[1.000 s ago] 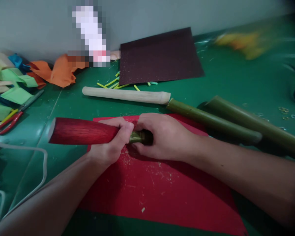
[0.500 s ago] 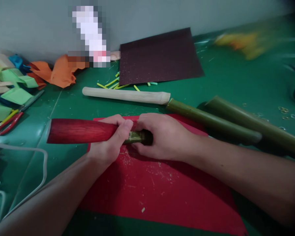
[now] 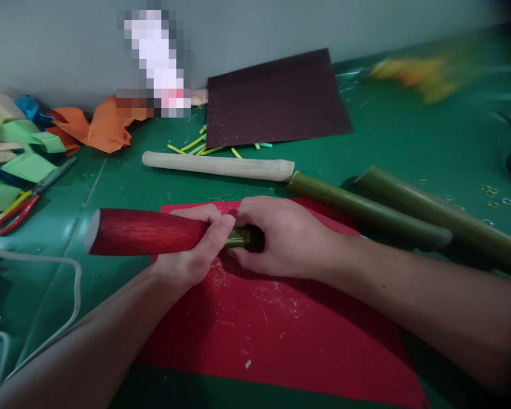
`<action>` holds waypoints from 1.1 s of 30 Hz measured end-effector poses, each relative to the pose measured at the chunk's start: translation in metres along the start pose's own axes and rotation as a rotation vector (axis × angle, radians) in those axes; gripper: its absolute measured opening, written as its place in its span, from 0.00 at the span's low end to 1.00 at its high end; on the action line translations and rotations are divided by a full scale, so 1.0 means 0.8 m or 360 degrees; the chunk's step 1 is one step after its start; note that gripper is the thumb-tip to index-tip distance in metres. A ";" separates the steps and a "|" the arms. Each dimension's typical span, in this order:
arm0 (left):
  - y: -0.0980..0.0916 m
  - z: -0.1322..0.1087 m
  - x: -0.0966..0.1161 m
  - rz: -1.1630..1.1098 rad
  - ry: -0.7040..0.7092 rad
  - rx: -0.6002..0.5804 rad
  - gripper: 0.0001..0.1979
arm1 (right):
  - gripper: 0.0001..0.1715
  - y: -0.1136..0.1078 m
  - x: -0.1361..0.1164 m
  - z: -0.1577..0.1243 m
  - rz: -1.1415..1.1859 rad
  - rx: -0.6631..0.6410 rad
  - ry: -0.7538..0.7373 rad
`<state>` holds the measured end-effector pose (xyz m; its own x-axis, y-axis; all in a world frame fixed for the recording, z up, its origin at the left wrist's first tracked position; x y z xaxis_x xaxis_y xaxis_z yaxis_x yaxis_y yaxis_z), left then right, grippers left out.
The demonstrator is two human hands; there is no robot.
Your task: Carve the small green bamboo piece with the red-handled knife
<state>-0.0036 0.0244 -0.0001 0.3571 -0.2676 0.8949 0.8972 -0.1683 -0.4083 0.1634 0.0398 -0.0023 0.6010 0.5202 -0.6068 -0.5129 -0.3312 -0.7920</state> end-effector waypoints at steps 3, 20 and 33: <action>0.001 -0.001 0.001 0.0046 -0.0041 0.0004 0.21 | 0.10 0.000 0.000 0.000 -0.0004 -0.0009 0.0002; 0.001 0.000 0.005 -0.0023 -0.0014 0.0105 0.21 | 0.09 0.001 0.000 -0.001 0.0011 -0.0003 -0.0006; 0.004 0.005 0.007 0.0182 0.0008 0.0150 0.16 | 0.10 -0.002 -0.001 0.000 0.0025 -0.0066 0.0042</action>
Point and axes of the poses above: each hand's wrist, its own z-axis towards the middle knuckle, its own y-axis out of the palm, x = y × z, the point moved 2 cm from there along z, towards the middle knuckle, and after that the axes turned 3 degrees about -x, right-handed, at the moved point
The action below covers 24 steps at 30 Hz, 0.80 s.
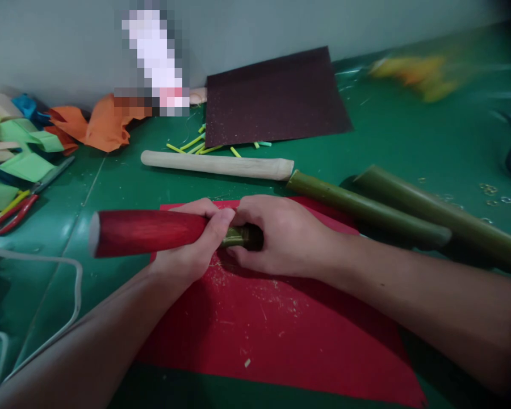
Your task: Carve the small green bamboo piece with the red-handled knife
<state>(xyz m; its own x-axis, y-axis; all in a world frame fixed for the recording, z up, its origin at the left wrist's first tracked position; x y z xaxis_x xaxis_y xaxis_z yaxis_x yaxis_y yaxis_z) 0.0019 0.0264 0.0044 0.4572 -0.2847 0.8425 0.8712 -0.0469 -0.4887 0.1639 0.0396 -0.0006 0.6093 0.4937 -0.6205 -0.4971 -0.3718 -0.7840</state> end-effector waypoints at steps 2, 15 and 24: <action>0.001 0.001 0.001 0.0008 0.0012 0.0032 0.15 | 0.11 0.000 0.000 0.001 0.0010 -0.0023 -0.0010; 0.001 -0.001 0.005 -0.0128 0.0032 -0.0041 0.19 | 0.09 0.000 -0.001 0.000 -0.0010 0.0043 -0.0028; -0.002 -0.003 -0.001 -0.0199 0.0069 -0.0125 0.21 | 0.09 0.001 0.000 0.001 -0.0008 0.0036 -0.0023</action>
Point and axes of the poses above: each hand's wrist, its own z-axis towards the middle knuckle, its own y-axis out of the palm, x = y × z, the point moved 2 cm from there along z, towards the middle knuckle, and after that the axes turned 3 degrees about -x, right-handed, at the moved point
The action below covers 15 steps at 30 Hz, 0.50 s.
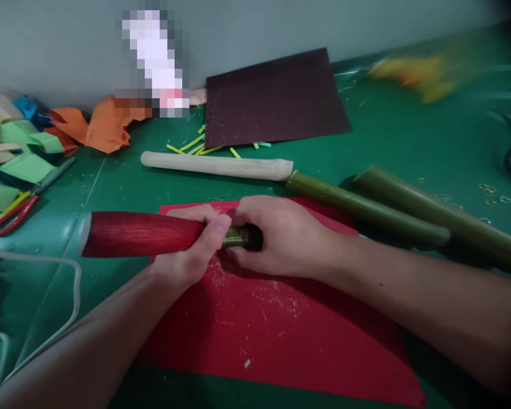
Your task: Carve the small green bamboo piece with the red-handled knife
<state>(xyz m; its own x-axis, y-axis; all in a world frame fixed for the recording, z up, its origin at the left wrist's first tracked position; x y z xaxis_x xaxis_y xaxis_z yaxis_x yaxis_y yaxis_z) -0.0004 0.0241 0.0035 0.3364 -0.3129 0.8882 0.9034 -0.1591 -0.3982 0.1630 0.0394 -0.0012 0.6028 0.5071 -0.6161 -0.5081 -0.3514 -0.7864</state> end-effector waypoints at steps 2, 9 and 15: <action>0.000 -0.001 0.000 0.0000 -0.0003 0.0000 0.20 | 0.10 0.000 0.000 0.000 -0.0008 0.0006 0.0000; 0.003 0.002 0.000 0.0163 -0.0095 0.0103 0.18 | 0.09 -0.001 0.001 0.000 -0.0004 -0.0014 0.0033; 0.002 0.008 0.000 0.0237 -0.0124 0.0215 0.16 | 0.11 -0.001 -0.001 0.002 0.0024 -0.0072 0.0026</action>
Point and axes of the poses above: each hand's wrist, its own z-axis towards the middle knuckle, its own y-axis out of the palm, x = y × z, the point moved 2 cm from there along z, towards the middle knuckle, and after that the axes turned 3 degrees about -x, right-handed, at the moved point
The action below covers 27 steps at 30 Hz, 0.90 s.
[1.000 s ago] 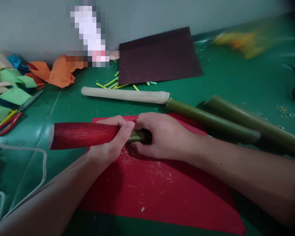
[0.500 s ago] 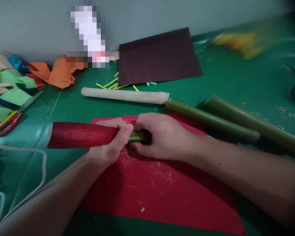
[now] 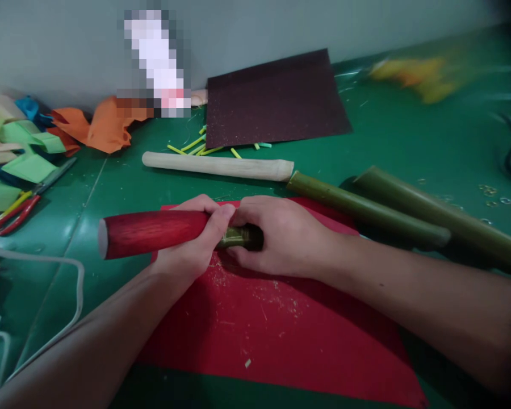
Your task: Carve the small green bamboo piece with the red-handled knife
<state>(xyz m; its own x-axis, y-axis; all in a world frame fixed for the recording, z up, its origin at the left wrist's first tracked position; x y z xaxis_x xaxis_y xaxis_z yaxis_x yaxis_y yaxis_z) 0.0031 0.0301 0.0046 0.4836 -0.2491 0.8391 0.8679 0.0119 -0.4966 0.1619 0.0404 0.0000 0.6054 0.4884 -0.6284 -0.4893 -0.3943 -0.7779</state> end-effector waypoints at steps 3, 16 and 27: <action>-0.002 -0.003 0.001 -0.0069 -0.0001 -0.0062 0.19 | 0.10 0.000 0.000 0.000 -0.0005 0.0043 -0.0002; -0.003 -0.007 0.002 -0.0133 0.0061 -0.0183 0.20 | 0.09 0.001 0.001 -0.002 -0.0046 0.0058 0.0007; -0.002 -0.005 -0.001 -0.0181 -0.0048 -0.0055 0.19 | 0.10 0.001 0.001 -0.002 -0.0025 0.0058 0.0017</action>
<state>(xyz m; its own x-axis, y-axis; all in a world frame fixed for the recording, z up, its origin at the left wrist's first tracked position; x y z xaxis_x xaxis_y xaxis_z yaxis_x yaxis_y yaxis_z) 0.0011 0.0262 0.0035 0.3857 -0.2178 0.8965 0.9132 -0.0482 -0.4046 0.1627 0.0394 -0.0012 0.6200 0.4859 -0.6161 -0.5022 -0.3576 -0.7874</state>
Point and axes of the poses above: each hand's wrist, its own z-axis towards the middle knuckle, its own y-axis out of the palm, x = y × z, the point moved 2 cm from there along z, towards the middle knuckle, and after that the axes turned 3 degrees about -x, right-handed, at the moved point
